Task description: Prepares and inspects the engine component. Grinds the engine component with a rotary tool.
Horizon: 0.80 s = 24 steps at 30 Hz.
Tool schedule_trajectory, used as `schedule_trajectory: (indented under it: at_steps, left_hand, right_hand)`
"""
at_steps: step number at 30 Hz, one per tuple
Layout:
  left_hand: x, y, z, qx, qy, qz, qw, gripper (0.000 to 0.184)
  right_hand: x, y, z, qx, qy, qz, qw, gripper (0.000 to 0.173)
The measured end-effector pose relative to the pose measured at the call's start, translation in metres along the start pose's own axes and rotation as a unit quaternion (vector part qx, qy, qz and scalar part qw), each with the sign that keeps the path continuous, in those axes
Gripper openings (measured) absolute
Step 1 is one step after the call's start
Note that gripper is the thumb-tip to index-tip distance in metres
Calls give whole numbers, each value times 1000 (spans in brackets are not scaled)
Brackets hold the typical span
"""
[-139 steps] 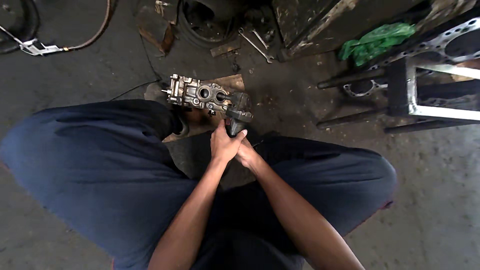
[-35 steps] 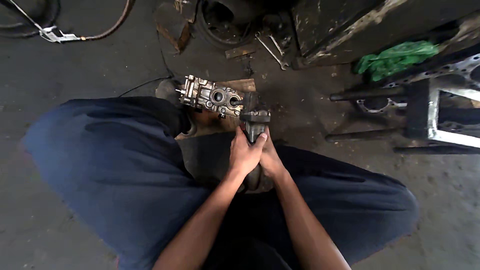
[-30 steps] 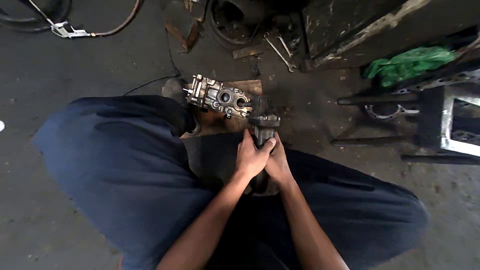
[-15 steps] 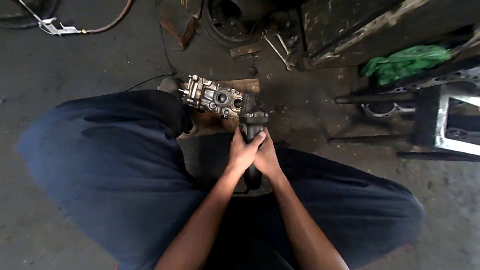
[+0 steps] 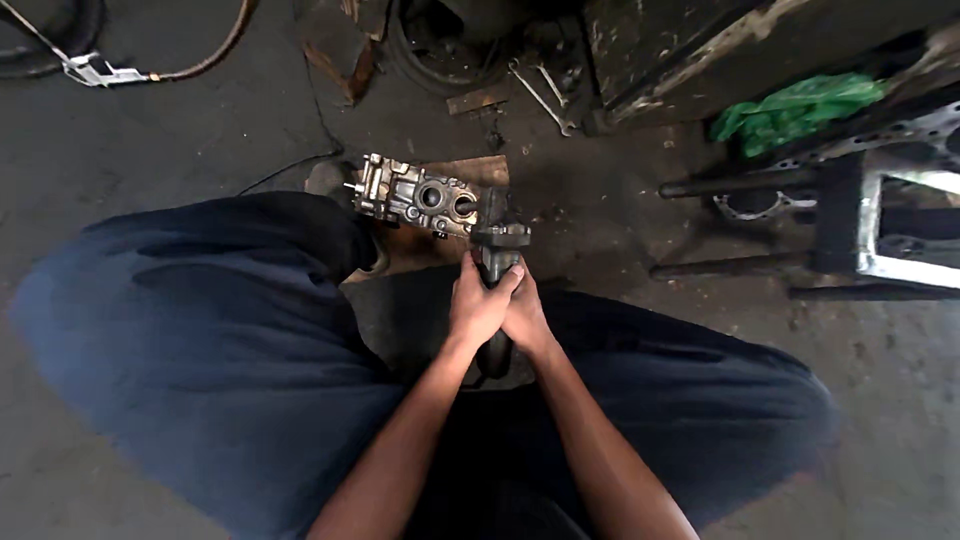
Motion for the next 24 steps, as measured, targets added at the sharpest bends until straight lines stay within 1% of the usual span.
schedule_trajectory:
  at_steps: [3, 5, 8, 10, 14, 16, 20, 24]
  left_hand:
    - [5, -10, -6, -11, -5, 19, 1000, 67]
    - [6, -14, -11, -13, -4, 23, 1000, 68]
    - [4, -14, -13, -10, -5, 23, 1000, 71]
    - [3, -9, -7, -16, -3, 20, 1000, 70]
    - [-5, 2, 4, -25, -2, -17, 1000, 74]
    - [-8, 6, 7, -30, -4, -28, 999, 72]
    - [-7, 8, 8, -27, -20, -25, 999, 68]
    - [-3, 0, -1, -13, -32, -12, 999, 66]
  right_hand:
    - [-9, -12, 11, -10, -29, -7, 999, 61]
    - [-11, -17, 15, -15, -25, -8, 1000, 62]
    - [-11, -17, 18, -26, -16, -11, 999, 63]
    - [-8, -13, 14, -22, -31, -13, 999, 63]
    - [2, 0, 6, -16, -73, -9, 997, 52]
    - [6, 5, 6, -23, -76, -3, 997, 49]
    - [5, 7, 8, -27, -82, -2, 996, 50]
    - [-3, -4, 19, -48, -83, -6, 995, 55]
Point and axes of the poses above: each hand's wrist, its own y-axis away from the middle knuckle, its own x-axis out of the back of the hand, z = x × y, the point moved 10 cm from there along -y, towards the middle knuckle, and after that the axes turned 7 degrees about -x, right-handed, at the moved point
